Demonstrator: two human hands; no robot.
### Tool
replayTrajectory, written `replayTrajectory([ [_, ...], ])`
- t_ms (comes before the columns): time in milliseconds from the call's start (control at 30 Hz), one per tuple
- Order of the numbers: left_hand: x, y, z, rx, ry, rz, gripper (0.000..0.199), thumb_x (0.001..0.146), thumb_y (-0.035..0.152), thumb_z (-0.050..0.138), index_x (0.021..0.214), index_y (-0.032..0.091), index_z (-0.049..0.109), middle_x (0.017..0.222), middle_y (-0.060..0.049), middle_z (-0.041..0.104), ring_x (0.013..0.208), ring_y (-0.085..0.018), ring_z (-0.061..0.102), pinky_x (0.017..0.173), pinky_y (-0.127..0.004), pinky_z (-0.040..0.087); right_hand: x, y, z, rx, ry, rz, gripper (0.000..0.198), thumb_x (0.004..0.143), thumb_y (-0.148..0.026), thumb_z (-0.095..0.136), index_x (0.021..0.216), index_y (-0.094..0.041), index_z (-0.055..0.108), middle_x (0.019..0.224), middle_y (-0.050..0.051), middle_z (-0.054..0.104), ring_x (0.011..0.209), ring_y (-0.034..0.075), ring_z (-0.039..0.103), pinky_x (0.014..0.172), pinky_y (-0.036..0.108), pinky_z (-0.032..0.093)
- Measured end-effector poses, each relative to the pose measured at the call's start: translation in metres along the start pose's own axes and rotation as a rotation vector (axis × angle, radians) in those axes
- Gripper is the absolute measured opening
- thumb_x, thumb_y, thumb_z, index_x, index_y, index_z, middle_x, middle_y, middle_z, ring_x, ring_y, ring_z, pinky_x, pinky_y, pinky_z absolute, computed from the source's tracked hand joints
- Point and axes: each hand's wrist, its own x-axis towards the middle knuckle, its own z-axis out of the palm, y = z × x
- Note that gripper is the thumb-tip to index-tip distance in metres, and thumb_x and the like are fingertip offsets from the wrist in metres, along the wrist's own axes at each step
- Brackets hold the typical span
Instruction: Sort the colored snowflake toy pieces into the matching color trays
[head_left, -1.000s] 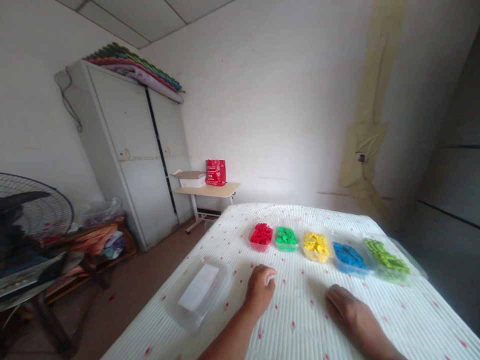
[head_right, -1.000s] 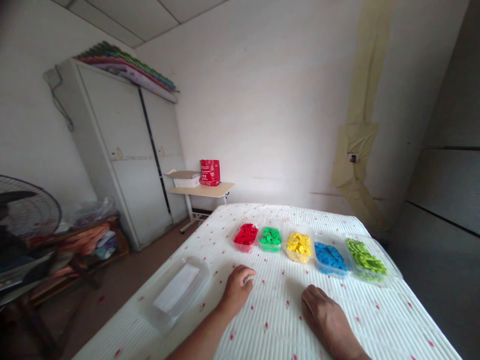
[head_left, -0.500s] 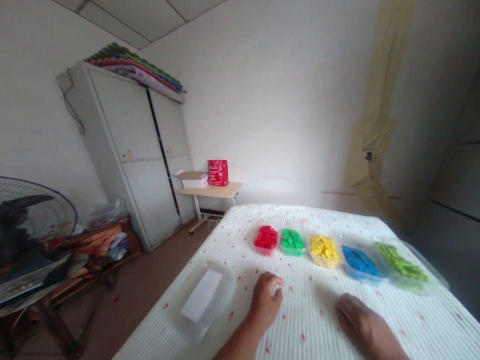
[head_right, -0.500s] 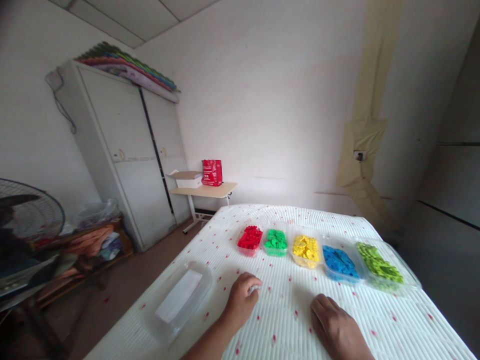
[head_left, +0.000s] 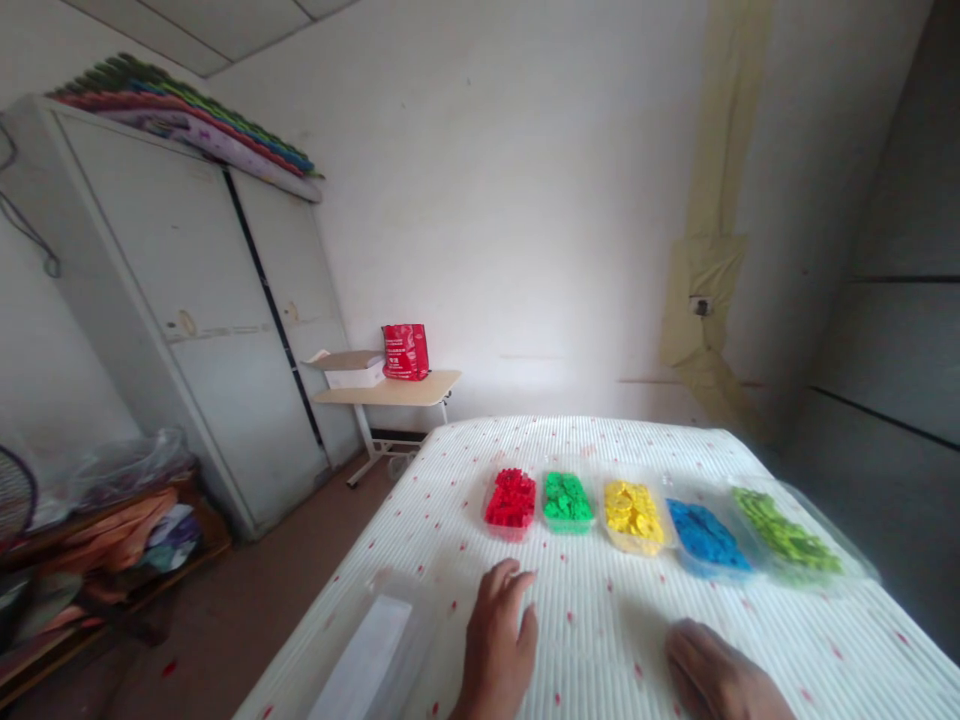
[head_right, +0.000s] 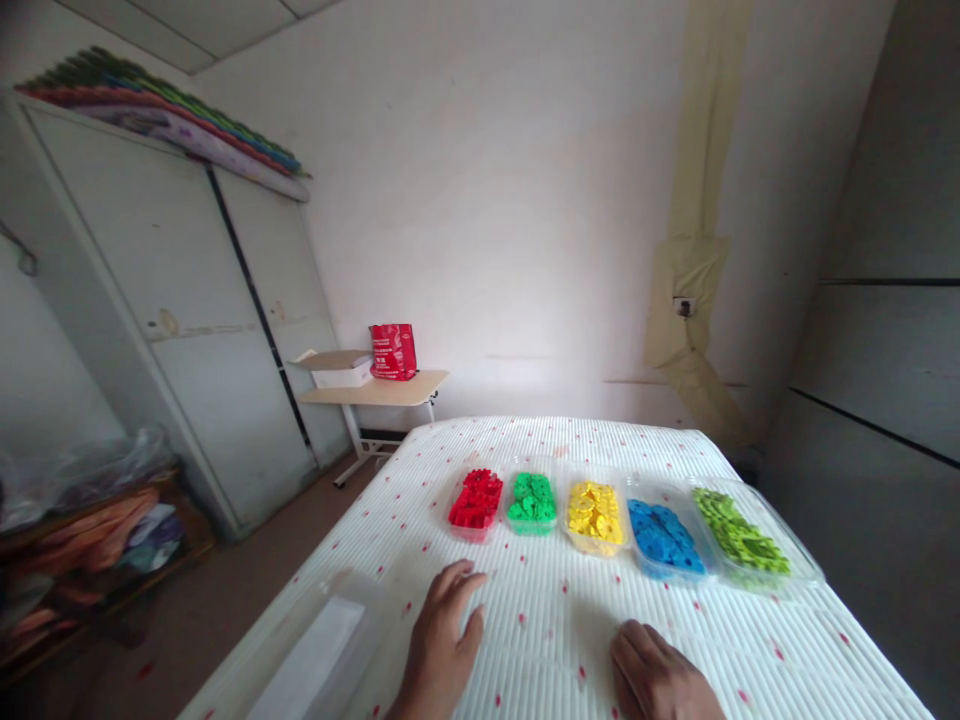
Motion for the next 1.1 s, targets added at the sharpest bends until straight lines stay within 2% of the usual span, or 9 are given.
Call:
replayTrajectory([
  [100, 0.021, -0.004, -0.01, 0.125, 0.059, -0.04, 0.042, 0.077, 0.009, 0.046, 0.115, 0.024, 0.054, 0.127, -0.006, 0.049, 0.118, -0.021, 0.046, 0.1, -0.037, 0.039, -0.001, 0.002, 0.002, -0.024, -0.035, -0.006, 0.018, 0.084, -0.02, 0.042, 0.069, -0.023, 0.052, 0.072, 0.003, 0.061, 0.061, 0.015, 0.06, 0.055, 0.023, 0.049],
  [200, 0.043, -0.005, -0.013, 0.232, 0.032, -0.081, 0.041, 0.077, 0.01, 0.05, 0.116, 0.023, 0.054, 0.129, -0.006, 0.047, 0.117, -0.021, 0.046, 0.099, -0.036, 0.039, -0.001, 0.004, 0.004, -0.054, -0.02, -0.028, 0.016, 0.083, -0.019, 0.042, 0.071, -0.023, 0.051, 0.072, 0.003, 0.062, 0.062, 0.016, 0.06, 0.055, 0.023, 0.049],
  [333, 0.062, -0.003, -0.006, 0.364, -0.024, -0.14, 0.034, 0.077, 0.01, 0.051, 0.108, 0.021, 0.058, 0.117, -0.009, 0.054, 0.106, -0.023, 0.051, 0.088, -0.034, 0.044, -0.001, 0.002, 0.002, -0.08, 0.022, -0.061, 0.015, 0.082, -0.017, 0.043, 0.07, -0.023, 0.05, 0.072, 0.003, 0.061, 0.061, 0.015, 0.06, 0.055, 0.023, 0.049],
  [500, 0.062, 0.006, -0.01, 0.475, -0.024, -0.155, 0.016, 0.079, 0.017, 0.052, 0.091, 0.021, 0.062, 0.1, -0.006, 0.059, 0.094, -0.019, 0.055, 0.079, -0.028, 0.044, 0.002, -0.002, -0.001, -0.056, 0.044, -0.051, 0.019, 0.083, -0.017, 0.041, 0.065, -0.023, 0.046, 0.068, 0.001, 0.058, 0.059, 0.014, 0.058, 0.05, 0.021, 0.045],
  [633, 0.045, 0.015, -0.024, 0.541, -0.06, -0.122, 0.013, 0.08, 0.018, 0.049, 0.082, 0.022, 0.062, 0.091, -0.004, 0.06, 0.084, -0.017, 0.057, 0.073, -0.027, 0.042, 0.001, 0.001, 0.004, -0.067, 0.054, -0.056, 0.02, 0.083, -0.017, 0.041, 0.065, -0.023, 0.046, 0.066, 0.001, 0.056, 0.056, 0.014, 0.057, 0.049, 0.022, 0.043],
  [767, 0.013, 0.029, -0.038, 0.578, -0.096, -0.092, 0.013, 0.079, 0.017, 0.049, 0.079, 0.022, 0.061, 0.088, -0.004, 0.061, 0.084, -0.019, 0.057, 0.072, -0.029, 0.042, 0.0, 0.003, 0.006, -0.062, 0.029, -0.042, 0.02, 0.085, -0.017, 0.04, 0.067, -0.022, 0.047, 0.068, 0.001, 0.056, 0.058, 0.013, 0.058, 0.051, 0.022, 0.044],
  [967, -0.055, 0.049, -0.044, 0.454, -0.188, -0.101, 0.013, 0.075, 0.017, 0.051, 0.078, 0.026, 0.061, 0.09, -0.004, 0.062, 0.088, -0.023, 0.058, 0.074, -0.034, 0.044, -0.001, 0.003, 0.002, -0.054, 0.017, -0.057, 0.021, 0.086, -0.021, 0.039, 0.067, -0.022, 0.047, 0.066, 0.001, 0.056, 0.057, 0.014, 0.058, 0.051, 0.023, 0.045],
  [1033, -0.075, 0.049, -0.042, 0.389, -0.246, -0.043, 0.016, 0.072, 0.017, 0.054, 0.081, 0.028, 0.063, 0.093, -0.004, 0.063, 0.087, -0.024, 0.059, 0.072, -0.033, 0.046, -0.001, 0.002, 0.001, -0.048, 0.015, -0.063, 0.022, 0.086, -0.022, 0.039, 0.066, -0.023, 0.048, 0.066, 0.001, 0.056, 0.058, 0.014, 0.058, 0.05, 0.022, 0.046],
  [1100, -0.09, 0.044, -0.043, 0.321, -0.246, 0.023, 0.027, 0.068, 0.016, 0.056, 0.089, 0.031, 0.064, 0.101, -0.003, 0.063, 0.084, -0.022, 0.06, 0.071, -0.03, 0.047, 0.0, 0.001, -0.001, -0.042, 0.017, -0.071, 0.022, 0.086, -0.023, 0.039, 0.066, -0.023, 0.048, 0.066, 0.001, 0.057, 0.058, 0.014, 0.058, 0.05, 0.023, 0.046],
])
